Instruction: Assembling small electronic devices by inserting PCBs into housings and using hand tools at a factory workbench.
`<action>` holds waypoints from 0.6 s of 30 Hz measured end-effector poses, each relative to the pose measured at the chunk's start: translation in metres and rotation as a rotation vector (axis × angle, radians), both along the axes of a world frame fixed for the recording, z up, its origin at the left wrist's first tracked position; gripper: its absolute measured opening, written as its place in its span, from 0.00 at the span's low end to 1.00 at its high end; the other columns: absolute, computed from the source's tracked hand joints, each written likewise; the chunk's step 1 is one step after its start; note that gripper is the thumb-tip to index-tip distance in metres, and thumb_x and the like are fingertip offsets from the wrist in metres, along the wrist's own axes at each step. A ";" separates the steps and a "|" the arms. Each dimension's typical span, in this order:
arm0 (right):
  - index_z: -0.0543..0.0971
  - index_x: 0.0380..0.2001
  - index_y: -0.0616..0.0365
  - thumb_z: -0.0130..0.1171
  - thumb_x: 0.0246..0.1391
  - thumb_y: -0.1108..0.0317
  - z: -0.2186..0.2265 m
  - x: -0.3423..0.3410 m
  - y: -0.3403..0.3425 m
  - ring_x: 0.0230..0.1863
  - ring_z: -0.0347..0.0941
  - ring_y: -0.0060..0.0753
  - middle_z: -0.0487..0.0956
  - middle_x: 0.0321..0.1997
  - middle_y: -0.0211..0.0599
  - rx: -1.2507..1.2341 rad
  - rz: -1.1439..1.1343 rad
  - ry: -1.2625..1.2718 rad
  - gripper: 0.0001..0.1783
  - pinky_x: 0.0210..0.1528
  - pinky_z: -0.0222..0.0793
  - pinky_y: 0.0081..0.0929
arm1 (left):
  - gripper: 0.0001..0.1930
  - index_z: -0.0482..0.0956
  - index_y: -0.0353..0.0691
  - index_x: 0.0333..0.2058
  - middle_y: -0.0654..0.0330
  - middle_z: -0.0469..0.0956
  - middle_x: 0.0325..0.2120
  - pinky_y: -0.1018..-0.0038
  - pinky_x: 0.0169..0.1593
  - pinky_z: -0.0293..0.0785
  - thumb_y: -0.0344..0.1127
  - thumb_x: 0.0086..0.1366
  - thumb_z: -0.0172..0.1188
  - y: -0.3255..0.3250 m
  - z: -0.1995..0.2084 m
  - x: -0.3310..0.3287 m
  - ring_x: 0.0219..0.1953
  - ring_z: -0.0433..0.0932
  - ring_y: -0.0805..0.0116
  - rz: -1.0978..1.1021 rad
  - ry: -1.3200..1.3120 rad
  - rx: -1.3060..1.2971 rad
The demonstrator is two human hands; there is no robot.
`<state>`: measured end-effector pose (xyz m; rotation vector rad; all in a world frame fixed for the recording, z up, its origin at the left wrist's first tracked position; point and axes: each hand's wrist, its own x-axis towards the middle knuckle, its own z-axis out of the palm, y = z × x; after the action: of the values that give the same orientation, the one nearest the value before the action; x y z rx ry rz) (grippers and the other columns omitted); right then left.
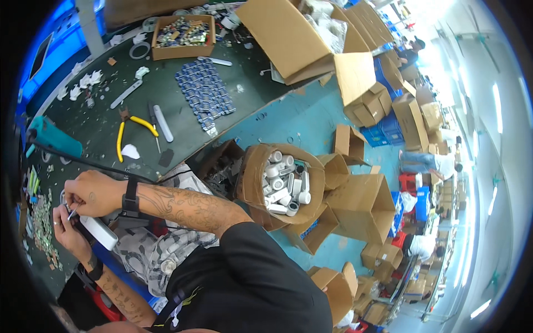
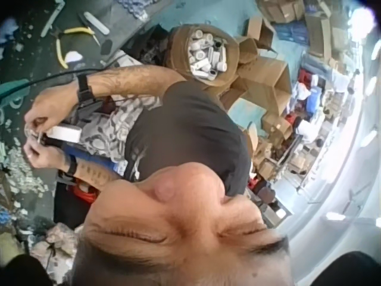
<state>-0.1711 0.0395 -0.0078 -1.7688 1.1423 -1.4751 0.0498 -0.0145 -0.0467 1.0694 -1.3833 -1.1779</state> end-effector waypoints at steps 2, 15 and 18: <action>0.78 0.38 0.59 0.67 0.55 0.68 0.009 -0.001 0.001 0.28 0.80 0.47 0.81 0.25 0.39 0.101 0.068 -0.042 0.10 0.31 0.73 0.40 | 0.07 0.80 0.34 0.40 0.71 0.73 0.35 0.81 0.38 0.64 0.31 0.79 0.58 0.003 0.003 0.001 0.36 0.69 0.82 0.003 -0.040 -0.008; 0.79 0.40 0.59 0.70 0.60 0.71 0.020 -0.010 -0.004 0.26 0.67 0.14 0.74 0.24 0.23 0.286 0.168 0.010 0.09 0.29 0.65 0.20 | 0.07 0.80 0.37 0.32 0.70 0.69 0.28 0.78 0.32 0.61 0.28 0.72 0.63 0.017 0.041 -0.027 0.28 0.65 0.80 -0.023 -0.096 -0.215; 0.80 0.41 0.58 0.71 0.61 0.69 0.020 -0.005 -0.001 0.29 0.67 0.12 0.74 0.26 0.19 0.327 0.141 0.047 0.10 0.31 0.64 0.19 | 0.06 0.81 0.36 0.31 0.69 0.71 0.25 0.76 0.31 0.63 0.28 0.70 0.66 0.020 0.037 -0.027 0.27 0.66 0.80 -0.012 -0.079 -0.245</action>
<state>-0.1765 0.0385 0.0123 -1.6252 1.1806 -1.0995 0.0225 0.0050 -0.0098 0.9423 -1.5527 -0.9540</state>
